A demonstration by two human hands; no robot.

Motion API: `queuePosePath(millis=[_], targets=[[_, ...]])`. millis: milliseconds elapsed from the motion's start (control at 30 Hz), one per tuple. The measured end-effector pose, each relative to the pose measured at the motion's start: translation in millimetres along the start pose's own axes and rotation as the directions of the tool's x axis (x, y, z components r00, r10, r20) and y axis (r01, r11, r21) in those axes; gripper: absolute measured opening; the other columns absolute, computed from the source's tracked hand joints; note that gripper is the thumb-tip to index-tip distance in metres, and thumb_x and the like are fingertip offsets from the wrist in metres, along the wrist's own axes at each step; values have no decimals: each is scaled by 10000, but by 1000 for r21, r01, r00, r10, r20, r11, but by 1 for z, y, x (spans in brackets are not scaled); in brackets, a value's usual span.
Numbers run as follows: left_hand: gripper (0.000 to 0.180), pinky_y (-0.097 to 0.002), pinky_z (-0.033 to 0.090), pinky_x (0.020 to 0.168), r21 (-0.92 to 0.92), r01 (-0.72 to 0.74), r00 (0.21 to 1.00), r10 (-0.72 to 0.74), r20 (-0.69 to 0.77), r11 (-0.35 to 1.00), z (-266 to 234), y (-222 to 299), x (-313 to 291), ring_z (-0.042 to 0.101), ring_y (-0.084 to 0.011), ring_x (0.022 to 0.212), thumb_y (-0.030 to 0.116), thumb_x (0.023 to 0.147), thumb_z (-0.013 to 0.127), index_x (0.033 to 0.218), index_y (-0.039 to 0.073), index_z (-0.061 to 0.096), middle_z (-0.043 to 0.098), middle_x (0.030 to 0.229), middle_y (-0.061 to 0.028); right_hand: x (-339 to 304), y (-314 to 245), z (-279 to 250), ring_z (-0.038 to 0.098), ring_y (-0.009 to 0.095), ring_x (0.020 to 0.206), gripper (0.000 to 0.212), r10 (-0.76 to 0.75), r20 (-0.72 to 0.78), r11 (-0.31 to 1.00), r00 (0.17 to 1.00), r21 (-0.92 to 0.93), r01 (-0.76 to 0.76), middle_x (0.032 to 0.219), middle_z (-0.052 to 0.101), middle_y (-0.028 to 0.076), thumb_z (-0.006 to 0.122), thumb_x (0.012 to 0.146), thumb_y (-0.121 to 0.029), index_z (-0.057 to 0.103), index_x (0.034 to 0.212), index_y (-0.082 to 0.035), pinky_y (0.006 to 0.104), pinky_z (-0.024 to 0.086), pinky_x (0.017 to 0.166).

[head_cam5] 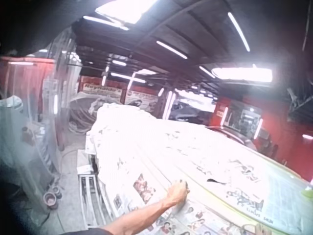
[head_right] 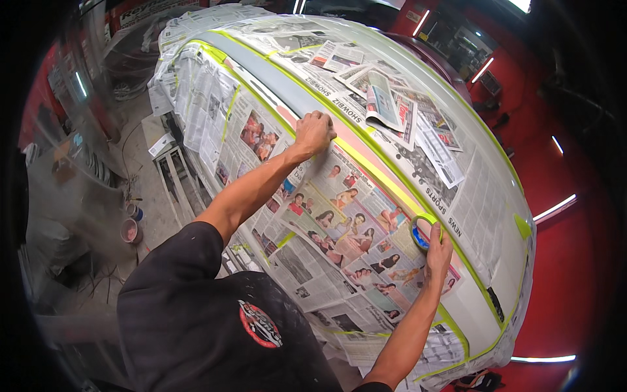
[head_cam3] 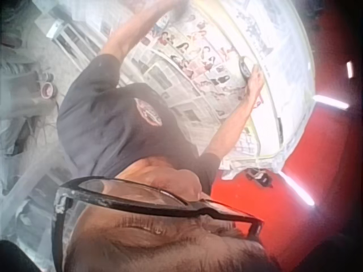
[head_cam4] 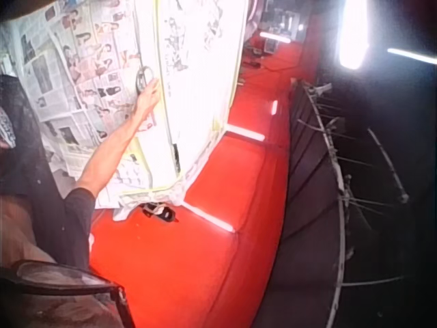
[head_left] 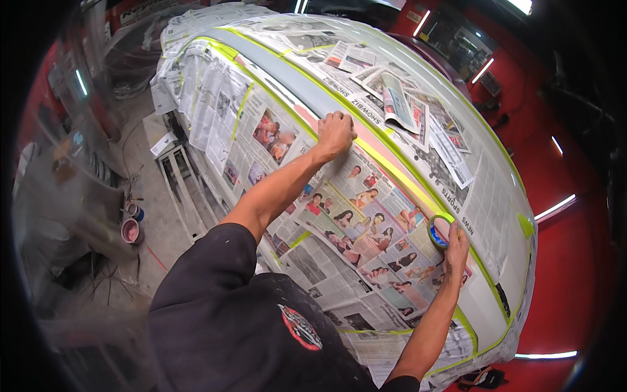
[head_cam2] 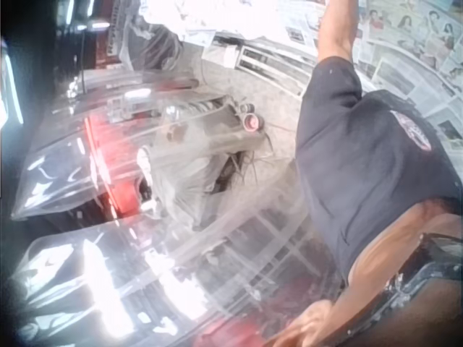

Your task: The person applies newspaper sheets to the roof of a white car and secures them with bright green masking tape. They smooth the paper, tear off tape lengths, and press the tape down along the edges to create a masked surface.

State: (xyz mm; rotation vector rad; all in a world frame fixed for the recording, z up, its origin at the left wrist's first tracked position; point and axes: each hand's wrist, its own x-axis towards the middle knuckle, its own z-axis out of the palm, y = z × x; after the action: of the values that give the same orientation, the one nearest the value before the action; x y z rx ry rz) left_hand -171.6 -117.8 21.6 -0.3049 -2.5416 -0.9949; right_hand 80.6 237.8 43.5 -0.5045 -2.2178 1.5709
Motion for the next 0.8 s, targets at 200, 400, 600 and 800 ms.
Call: queuePosePath(millis=[200,400,600,800], targets=[[521,-524,223,1183,62,-505,862,498,97,861,43,4,-39,377,-406,1389,338,948,585,1329,-5,493,489,1411,-224,6,-11,6,531,129,822,510,43,-69,995,997,-83,-49,912,626,74,606,976,-450,667,1084,45,283,448,766],[830,-535,131,1206,127,-397,911,407,-66,909,76,39,-81,228,-433,1465,521,982,445,1441,-157,309,316,1510,-337,0,-39,-3,541,122,655,552,-8,-14,956,1000,-295,3,690,622,75,650,902,-534,667,808,10,286,426,613],[1056,-562,87,1200,161,-347,936,352,1,924,63,51,-83,213,-425,1474,704,879,494,1452,-158,285,282,1531,-336,-2,-57,-64,488,94,558,400,-126,59,908,990,-395,139,597,535,13,644,938,-383,679,829,1,300,373,518],[1100,-574,86,1194,180,-314,948,318,8,932,65,50,-84,199,-406,1484,740,852,501,1457,-154,288,282,1543,-317,-27,-50,-109,695,322,730,313,-223,135,453,966,-863,225,767,696,213,623,918,-364,758,1024,-103,402,518,692]])
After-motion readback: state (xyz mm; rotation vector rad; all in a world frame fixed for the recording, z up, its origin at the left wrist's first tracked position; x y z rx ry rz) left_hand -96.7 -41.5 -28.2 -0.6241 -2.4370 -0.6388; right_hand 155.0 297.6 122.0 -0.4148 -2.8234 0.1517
